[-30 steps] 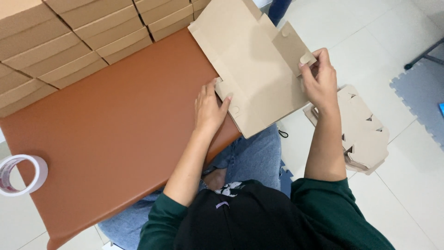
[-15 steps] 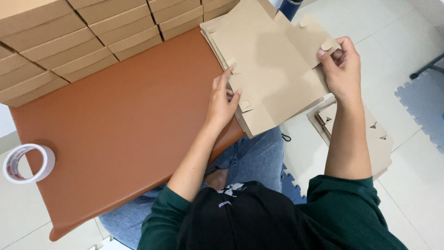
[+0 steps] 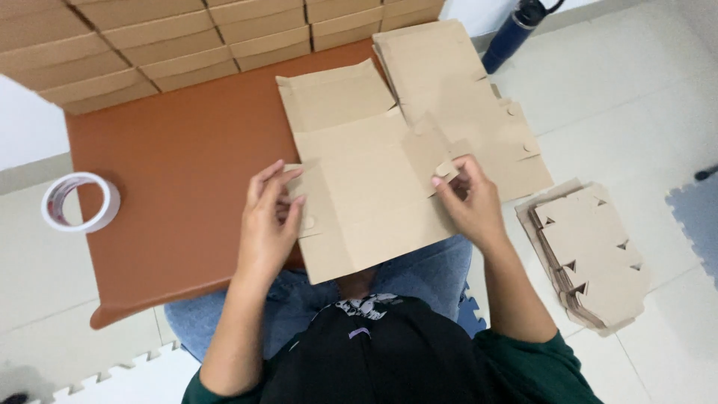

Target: The person assembles a flat cardboard box by folding the side flaps and tucking the tabs into slots to form a rectangular container. The person then places the completed box on a stack of similar boxes.

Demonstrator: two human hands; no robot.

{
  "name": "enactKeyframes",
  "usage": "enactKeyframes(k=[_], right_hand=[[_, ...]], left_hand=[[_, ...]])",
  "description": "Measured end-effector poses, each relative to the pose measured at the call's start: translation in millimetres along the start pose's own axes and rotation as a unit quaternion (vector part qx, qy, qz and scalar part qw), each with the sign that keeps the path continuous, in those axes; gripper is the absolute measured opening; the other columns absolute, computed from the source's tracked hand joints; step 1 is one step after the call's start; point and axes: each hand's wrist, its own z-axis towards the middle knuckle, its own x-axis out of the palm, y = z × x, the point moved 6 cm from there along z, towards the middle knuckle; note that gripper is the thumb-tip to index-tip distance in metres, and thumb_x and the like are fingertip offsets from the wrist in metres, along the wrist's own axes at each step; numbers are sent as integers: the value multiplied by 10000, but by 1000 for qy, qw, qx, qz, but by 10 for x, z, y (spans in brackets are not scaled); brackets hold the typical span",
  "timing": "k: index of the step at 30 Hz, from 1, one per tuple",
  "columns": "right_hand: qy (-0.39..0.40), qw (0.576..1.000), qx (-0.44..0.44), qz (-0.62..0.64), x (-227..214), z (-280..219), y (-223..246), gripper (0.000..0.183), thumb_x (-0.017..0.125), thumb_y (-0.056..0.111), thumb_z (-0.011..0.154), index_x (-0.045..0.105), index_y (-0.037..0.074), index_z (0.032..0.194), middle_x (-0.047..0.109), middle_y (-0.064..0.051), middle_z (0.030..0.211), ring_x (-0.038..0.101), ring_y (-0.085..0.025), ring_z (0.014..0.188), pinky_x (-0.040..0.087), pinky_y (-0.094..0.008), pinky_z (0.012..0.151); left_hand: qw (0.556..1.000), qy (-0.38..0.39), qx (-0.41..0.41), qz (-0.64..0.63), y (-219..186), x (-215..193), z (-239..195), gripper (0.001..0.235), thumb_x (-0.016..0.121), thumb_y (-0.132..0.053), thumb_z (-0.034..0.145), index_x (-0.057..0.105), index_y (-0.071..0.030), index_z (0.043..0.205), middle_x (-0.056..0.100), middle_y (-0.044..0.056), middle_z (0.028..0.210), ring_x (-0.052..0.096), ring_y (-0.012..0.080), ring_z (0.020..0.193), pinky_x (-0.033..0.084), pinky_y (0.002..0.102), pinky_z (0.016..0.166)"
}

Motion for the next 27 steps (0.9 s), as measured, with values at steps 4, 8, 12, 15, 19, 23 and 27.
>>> enactKeyframes(k=[4,8,12,15,19,23,27], right_hand=[[69,997,-37,-9,805,-59,136,203,754,188,924,595,99,1014,733,-138,753,730,-309,731,541,-363,675],[112,978,-108,-137,1473,-49,199,323,736,332,915,558,138,1101,717,-145,796,703,-414,831,529,-491,747],[90,967,-149,-186,1728,-39,290,428,720,290,913,475,99,1207,725,-235,956,718,-397,898,515,-494,821],[86,973,-166,-135,1581,-153,662,699,734,153,906,337,-56,1443,511,-362,1344,569,-526,1199,488,-597,977],[73,968,-173,-165,1383,-342,764,869,740,213,933,185,-103,1521,358,-383,1369,460,-588,1267,448,-663,1019],[263,898,-258,-239,1477,-526,567,982,691,625,833,320,74,1556,228,-246,1584,156,-431,1512,52,-610,1207],[323,830,-308,-336,1561,-643,331,934,712,560,831,309,200,1592,260,-126,1646,171,-302,1538,53,-563,1225]], left_hand=[[994,-72,-51,72,339,-597,-445,422,702,6,875,669,-130,1274,539,193,1371,702,422,924,623,457,730],[981,-135,-107,95,645,-906,-646,356,692,47,911,689,-70,1247,546,175,1307,701,365,921,615,412,749],[967,-140,-111,180,752,-950,-697,297,712,23,895,726,-72,1176,593,115,1218,722,345,886,613,462,725],[933,-176,-54,310,935,-963,-804,246,793,-203,896,739,-168,1133,599,20,1206,650,275,1025,489,403,851],[965,-101,-17,243,518,-963,-928,507,814,-426,838,700,-172,1261,615,120,1317,600,324,1153,371,523,1064],[970,151,-41,188,491,-673,-1105,1111,960,-481,546,469,-222,1508,428,137,1564,237,374,1507,14,605,1215],[944,175,-35,278,705,-580,-1223,916,799,-147,736,395,-273,1549,357,19,1621,205,268,1526,25,540,1232]])
